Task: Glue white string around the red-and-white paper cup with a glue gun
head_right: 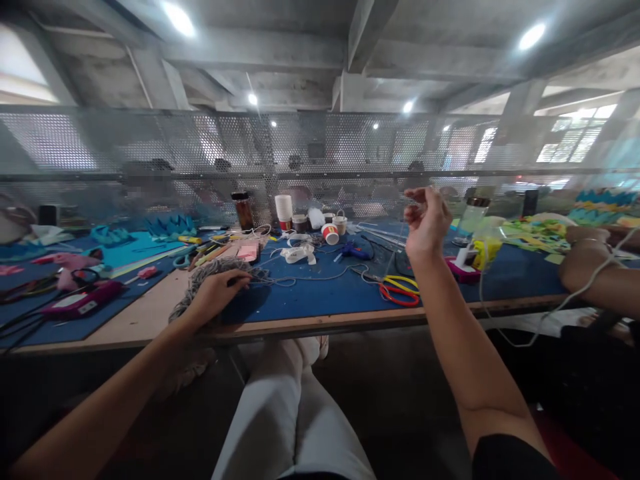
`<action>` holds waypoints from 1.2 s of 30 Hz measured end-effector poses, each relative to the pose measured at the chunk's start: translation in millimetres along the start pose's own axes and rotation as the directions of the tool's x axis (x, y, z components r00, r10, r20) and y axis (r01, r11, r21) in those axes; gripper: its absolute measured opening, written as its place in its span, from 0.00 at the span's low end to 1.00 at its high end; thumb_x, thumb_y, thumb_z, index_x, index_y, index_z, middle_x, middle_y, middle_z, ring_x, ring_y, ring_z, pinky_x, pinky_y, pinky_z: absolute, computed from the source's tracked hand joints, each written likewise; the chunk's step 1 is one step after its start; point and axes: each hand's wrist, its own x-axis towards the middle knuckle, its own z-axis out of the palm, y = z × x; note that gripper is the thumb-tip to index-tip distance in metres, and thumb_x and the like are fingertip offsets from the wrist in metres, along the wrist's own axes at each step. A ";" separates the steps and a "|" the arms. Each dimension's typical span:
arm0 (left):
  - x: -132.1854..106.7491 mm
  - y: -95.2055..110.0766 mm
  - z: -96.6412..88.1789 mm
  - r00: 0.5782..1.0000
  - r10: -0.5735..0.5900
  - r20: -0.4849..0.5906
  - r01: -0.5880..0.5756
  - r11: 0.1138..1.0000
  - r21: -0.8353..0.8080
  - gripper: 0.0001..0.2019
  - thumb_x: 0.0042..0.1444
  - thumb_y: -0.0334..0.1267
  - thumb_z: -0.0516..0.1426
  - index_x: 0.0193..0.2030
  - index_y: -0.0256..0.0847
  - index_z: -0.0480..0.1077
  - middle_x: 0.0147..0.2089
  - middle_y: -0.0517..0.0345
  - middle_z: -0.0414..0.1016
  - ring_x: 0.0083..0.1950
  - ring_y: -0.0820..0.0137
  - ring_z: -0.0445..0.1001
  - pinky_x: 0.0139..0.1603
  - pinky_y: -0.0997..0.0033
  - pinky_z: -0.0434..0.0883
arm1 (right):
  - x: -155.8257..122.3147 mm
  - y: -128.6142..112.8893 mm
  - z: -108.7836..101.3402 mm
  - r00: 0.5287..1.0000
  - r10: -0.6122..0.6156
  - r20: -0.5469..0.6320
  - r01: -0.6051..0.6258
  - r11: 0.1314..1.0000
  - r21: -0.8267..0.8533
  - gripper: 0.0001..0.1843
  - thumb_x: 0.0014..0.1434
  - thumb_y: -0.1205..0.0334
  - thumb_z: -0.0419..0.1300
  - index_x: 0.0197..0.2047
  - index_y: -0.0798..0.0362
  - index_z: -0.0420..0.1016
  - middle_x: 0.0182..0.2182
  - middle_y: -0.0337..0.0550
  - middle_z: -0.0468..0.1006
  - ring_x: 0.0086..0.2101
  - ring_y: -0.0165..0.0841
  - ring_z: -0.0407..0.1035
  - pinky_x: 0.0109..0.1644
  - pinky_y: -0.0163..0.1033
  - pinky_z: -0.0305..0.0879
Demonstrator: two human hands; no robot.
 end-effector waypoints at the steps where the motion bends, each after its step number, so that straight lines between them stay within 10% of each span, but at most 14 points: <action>1: -0.6 -2.1 -1.9 1.000 -0.021 -0.010 0.021 0.999 -0.029 0.15 0.62 0.47 0.52 0.42 0.45 0.78 0.36 0.56 0.83 0.39 0.61 0.79 0.42 0.66 0.69 | -2.1 6.9 -3.1 1.000 0.026 0.005 -0.026 0.999 -0.039 0.18 0.63 0.45 0.55 0.33 0.50 0.73 0.32 0.40 0.78 0.21 0.24 0.64 0.23 0.32 0.60; 4: -2.4 -1.8 -4.6 0.998 -0.049 -0.030 0.047 0.996 -0.075 0.17 0.64 0.48 0.50 0.41 0.44 0.78 0.36 0.56 0.83 0.41 0.61 0.78 0.44 0.67 0.68 | -16.1 26.8 -8.6 0.972 0.138 0.189 -0.068 0.940 -0.335 0.22 0.63 0.43 0.54 0.28 0.52 0.74 0.25 0.42 0.76 0.22 0.28 0.66 0.26 0.36 0.61; 9: -8.7 19.4 -3.7 0.996 0.088 -0.031 -0.087 0.995 0.047 0.17 0.66 0.45 0.49 0.42 0.44 0.78 0.40 0.53 0.83 0.45 0.60 0.77 0.51 0.63 0.66 | -57.1 49.9 3.1 0.836 0.002 0.549 0.469 0.518 -0.715 0.12 0.61 0.53 0.59 0.37 0.52 0.80 0.42 0.51 0.79 0.44 0.43 0.71 0.51 0.48 0.64; 14: -15.9 41.4 3.6 0.968 0.250 0.022 -0.247 0.933 0.262 0.16 0.67 0.43 0.48 0.43 0.45 0.78 0.46 0.53 0.82 0.49 0.57 0.74 0.57 0.56 0.62 | -105.9 69.0 41.7 0.464 0.275 0.842 0.653 0.535 -0.535 0.13 0.66 0.57 0.55 0.47 0.47 0.79 0.46 0.44 0.80 0.45 0.38 0.72 0.50 0.40 0.65; 17: -20.0 45.0 12.1 0.957 0.289 0.037 -0.286 0.906 0.311 0.15 0.67 0.42 0.49 0.44 0.45 0.78 0.46 0.52 0.82 0.49 0.58 0.73 0.56 0.56 0.63 | -128.0 82.5 60.7 0.369 0.379 0.849 0.744 0.427 -0.514 0.14 0.66 0.59 0.56 0.50 0.50 0.78 0.48 0.48 0.79 0.46 0.41 0.73 0.47 0.40 0.65; 28: -30.4 64.0 32.2 0.950 0.311 0.043 -0.312 0.923 0.225 0.14 0.67 0.40 0.50 0.43 0.44 0.77 0.46 0.52 0.81 0.50 0.59 0.74 0.57 0.55 0.65 | -142.7 76.9 65.7 0.409 0.376 0.831 0.666 0.499 -0.554 0.07 0.62 0.62 0.57 0.40 0.53 0.75 0.42 0.47 0.80 0.40 0.36 0.74 0.44 0.37 0.64; 32: -19.3 80.2 41.7 0.967 0.254 -0.019 -0.254 0.967 0.000 0.17 0.68 0.41 0.47 0.55 0.45 0.73 0.57 0.51 0.76 0.55 0.61 0.74 0.57 0.62 0.67 | -151.3 62.9 71.3 0.376 0.398 0.837 0.185 0.853 -0.489 0.11 0.66 0.57 0.53 0.43 0.54 0.71 0.32 0.41 0.80 0.28 0.30 0.74 0.35 0.34 0.67; 36: -5.4 88.5 48.2 0.986 0.169 0.014 -0.160 0.952 -0.260 0.20 0.68 0.44 0.46 0.58 0.44 0.72 0.54 0.51 0.78 0.43 0.65 0.78 0.48 0.67 0.70 | -165.4 57.7 76.6 0.398 0.447 0.801 -0.180 0.895 -0.409 0.10 0.66 0.53 0.53 0.43 0.52 0.64 0.32 0.39 0.79 0.24 0.29 0.75 0.28 0.33 0.67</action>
